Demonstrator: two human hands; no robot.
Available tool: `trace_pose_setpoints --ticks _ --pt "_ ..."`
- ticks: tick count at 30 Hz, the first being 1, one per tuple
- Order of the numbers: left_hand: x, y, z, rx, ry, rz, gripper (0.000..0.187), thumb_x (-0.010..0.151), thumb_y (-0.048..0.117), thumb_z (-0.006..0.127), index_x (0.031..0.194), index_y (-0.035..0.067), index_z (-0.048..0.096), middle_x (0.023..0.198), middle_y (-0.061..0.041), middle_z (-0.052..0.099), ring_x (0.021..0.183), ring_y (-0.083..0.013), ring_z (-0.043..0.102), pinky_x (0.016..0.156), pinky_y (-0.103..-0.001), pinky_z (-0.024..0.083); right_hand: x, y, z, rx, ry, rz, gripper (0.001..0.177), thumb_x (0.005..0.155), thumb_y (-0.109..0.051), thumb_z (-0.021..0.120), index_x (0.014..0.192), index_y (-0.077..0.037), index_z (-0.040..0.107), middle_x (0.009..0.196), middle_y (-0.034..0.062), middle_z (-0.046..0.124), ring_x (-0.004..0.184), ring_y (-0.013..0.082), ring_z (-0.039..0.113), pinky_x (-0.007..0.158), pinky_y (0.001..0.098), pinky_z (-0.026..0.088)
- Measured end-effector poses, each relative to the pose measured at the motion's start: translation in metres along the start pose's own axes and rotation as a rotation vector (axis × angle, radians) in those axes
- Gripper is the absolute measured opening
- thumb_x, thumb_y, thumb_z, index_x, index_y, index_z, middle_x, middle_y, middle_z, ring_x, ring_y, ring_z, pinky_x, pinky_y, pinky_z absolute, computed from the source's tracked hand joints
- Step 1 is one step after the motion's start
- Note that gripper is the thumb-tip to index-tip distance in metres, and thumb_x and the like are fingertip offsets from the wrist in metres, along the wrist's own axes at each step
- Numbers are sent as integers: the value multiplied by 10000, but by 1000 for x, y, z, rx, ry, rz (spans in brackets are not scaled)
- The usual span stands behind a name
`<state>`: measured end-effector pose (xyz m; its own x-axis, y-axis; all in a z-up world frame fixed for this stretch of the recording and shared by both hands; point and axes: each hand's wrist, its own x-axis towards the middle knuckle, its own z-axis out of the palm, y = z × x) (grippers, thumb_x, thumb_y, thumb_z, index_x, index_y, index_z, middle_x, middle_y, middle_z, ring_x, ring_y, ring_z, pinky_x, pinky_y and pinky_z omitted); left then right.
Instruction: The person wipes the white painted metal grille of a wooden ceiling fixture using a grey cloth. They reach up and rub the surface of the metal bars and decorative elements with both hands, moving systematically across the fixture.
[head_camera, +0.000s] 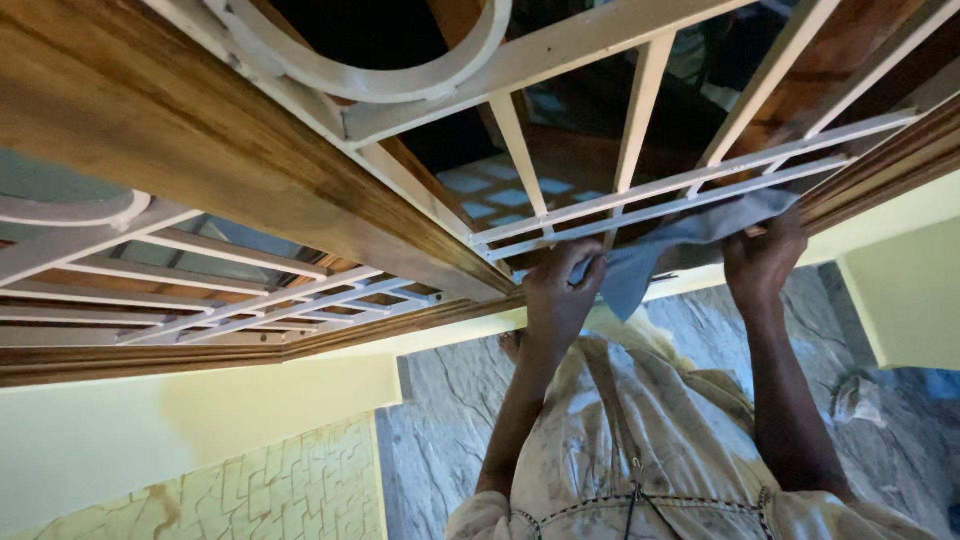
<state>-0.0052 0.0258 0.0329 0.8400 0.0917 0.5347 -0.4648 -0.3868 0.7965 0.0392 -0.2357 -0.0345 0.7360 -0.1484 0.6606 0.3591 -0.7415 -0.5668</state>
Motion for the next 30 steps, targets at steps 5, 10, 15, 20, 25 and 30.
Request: trace_pose_setpoints --ticks 5,10,15,20,25,30 --pt "-5 -4 -3 -67 -2 -76 166 881 46 791 1028 57 715 949 -107 751 829 -203 761 748 -308 600 -11 5 14 4 -162 229 279 862 16 729 1133 32 666 1009 220 712 873 358 716 763 414 559" --pt "-7 -3 -20 -122 49 -97 153 907 25 769 1040 46 696 956 -103 743 851 -188 742 781 -298 584 -1 -18 20 96 -219 -42 350 788 59 697 1134 57 647 1072 233 702 1019 364 699 879 434 561" --pt "-12 1 -28 -65 9 -117 147 892 7 761 1027 45 716 939 -106 733 830 -185 722 759 -301 568 6 -44 13 286 -229 40 241 944 43 668 1184 32 650 1092 216 703 997 335 734 791 389 577" --pt "-22 -2 -26 -144 -27 -163 152 912 26 745 1056 52 702 974 -101 743 848 -189 745 765 -298 581 -10 -24 26 120 -298 61 103 914 35 709 996 21 648 953 206 681 846 363 699 715 399 562" --pt "-23 1 -17 -109 -66 -94 169 897 51 775 1052 56 708 971 -107 746 857 -202 748 746 -300 575 -19 -10 30 -41 -321 81 110 878 37 720 860 13 614 831 207 651 746 374 659 644 437 501" --pt "-21 7 -22 -134 -96 -149 156 925 55 749 1078 61 717 979 -109 750 857 -214 754 758 -321 580 2 -36 14 100 -130 -56 87 957 9 705 961 32 621 919 193 645 817 355 666 728 419 526"
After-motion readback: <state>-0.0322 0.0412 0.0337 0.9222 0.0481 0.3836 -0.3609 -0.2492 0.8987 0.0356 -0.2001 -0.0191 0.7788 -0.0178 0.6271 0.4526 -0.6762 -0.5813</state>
